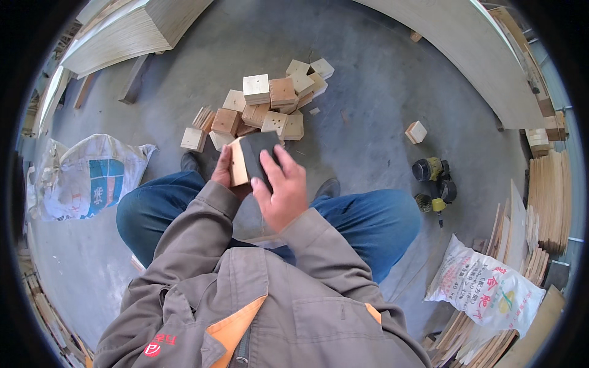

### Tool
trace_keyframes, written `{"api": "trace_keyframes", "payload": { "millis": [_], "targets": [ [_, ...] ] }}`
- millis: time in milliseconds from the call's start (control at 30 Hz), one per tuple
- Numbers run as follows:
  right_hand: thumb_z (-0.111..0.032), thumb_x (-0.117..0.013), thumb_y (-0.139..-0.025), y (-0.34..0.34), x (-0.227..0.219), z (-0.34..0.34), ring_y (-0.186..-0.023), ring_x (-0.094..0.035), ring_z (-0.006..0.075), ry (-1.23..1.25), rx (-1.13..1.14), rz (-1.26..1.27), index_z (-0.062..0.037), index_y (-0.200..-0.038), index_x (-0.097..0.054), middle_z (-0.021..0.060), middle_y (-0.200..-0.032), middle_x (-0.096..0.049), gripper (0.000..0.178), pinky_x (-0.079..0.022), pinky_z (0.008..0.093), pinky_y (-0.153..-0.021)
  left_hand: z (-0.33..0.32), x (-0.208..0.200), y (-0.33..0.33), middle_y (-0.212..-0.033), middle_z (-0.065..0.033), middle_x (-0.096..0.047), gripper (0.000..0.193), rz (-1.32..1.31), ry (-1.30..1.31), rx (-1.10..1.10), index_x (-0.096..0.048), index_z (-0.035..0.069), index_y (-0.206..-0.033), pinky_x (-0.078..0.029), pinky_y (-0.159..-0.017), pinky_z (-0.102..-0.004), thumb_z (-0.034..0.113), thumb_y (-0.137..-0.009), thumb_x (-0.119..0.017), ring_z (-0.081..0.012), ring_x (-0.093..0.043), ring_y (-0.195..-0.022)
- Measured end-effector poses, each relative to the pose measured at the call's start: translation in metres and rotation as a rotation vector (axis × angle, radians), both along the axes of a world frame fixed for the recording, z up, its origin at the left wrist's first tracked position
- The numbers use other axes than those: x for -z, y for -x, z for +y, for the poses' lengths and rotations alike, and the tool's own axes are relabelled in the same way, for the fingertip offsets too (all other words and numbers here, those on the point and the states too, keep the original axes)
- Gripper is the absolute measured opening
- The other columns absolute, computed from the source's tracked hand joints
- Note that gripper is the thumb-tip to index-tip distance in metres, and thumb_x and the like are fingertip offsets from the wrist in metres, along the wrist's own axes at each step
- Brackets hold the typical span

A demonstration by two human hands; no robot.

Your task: The person sits on the floor and sands small wooden blocks using a sanding block. They pick up blocks from a pile, sand the edges and faces, and place them back down. The process is repeated for multiple blocks.

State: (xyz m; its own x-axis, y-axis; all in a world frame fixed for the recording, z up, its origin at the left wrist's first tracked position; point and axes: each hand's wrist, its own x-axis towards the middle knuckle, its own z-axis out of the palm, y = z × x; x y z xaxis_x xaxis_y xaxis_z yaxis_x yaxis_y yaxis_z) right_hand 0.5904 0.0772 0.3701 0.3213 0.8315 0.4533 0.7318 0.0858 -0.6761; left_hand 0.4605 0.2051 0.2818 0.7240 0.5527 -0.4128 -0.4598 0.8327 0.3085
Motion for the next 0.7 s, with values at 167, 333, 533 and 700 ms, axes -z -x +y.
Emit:
{"api": "trace_keyframes", "payload": {
  "millis": [167, 333, 533, 700],
  "targets": [
    [-0.023, -0.071, -0.089, -0.028, -0.001, 0.057, -0.114, -0.058, 0.0437, 0.148, 0.079, 0.013, -0.0066, -0.137, -0.064, 0.0250, -0.140, -0.057, 0.051, -0.047, 0.0501, -0.100, -0.011, -0.024, 0.000, -0.136, -0.0069, -0.066, 0.072, 0.145, 0.114, 0.041, -0.054, 0.024, -0.145, -0.049, -0.101, -0.0669, 0.075, -0.095, -0.049, -0.0324, -0.064, -0.122],
    [-0.018, -0.073, -0.086, 0.011, -0.018, -0.004, -0.115, -0.060, 0.0427, 0.019, -0.067, -0.136, -0.0022, -0.137, -0.063, 0.0288, -0.142, -0.054, 0.055, -0.047, 0.0481, -0.101, 0.002, -0.037, 0.006, -0.138, -0.0142, -0.064, 0.070, 0.032, 0.071, -0.098, -0.054, 0.014, -0.145, -0.053, -0.103, -0.0568, 0.066, -0.099, -0.051, -0.0342, -0.066, -0.120],
    [-0.021, -0.072, -0.088, -0.003, -0.007, 0.032, -0.115, -0.061, 0.0426, 0.008, -0.043, -0.171, -0.0031, -0.136, -0.063, 0.0277, -0.139, -0.058, 0.052, -0.046, 0.0499, -0.099, -0.006, -0.016, 0.015, -0.125, -0.0040, -0.069, 0.064, 0.043, 0.085, 0.039, -0.059, 0.025, -0.137, -0.048, -0.096, -0.0625, 0.072, -0.094, -0.055, -0.0307, -0.067, -0.110],
    [-0.023, -0.071, -0.088, -0.012, -0.006, 0.063, -0.115, -0.061, 0.0428, 0.058, 0.000, -0.162, -0.0034, -0.136, -0.063, 0.0287, -0.139, -0.058, 0.052, -0.046, 0.0491, -0.100, -0.006, -0.024, 0.016, -0.124, -0.0027, -0.070, 0.059, 0.084, 0.157, 0.027, -0.061, 0.027, -0.135, -0.049, -0.093, -0.0626, 0.071, -0.096, -0.052, -0.0301, -0.067, -0.109]
  ]
}}
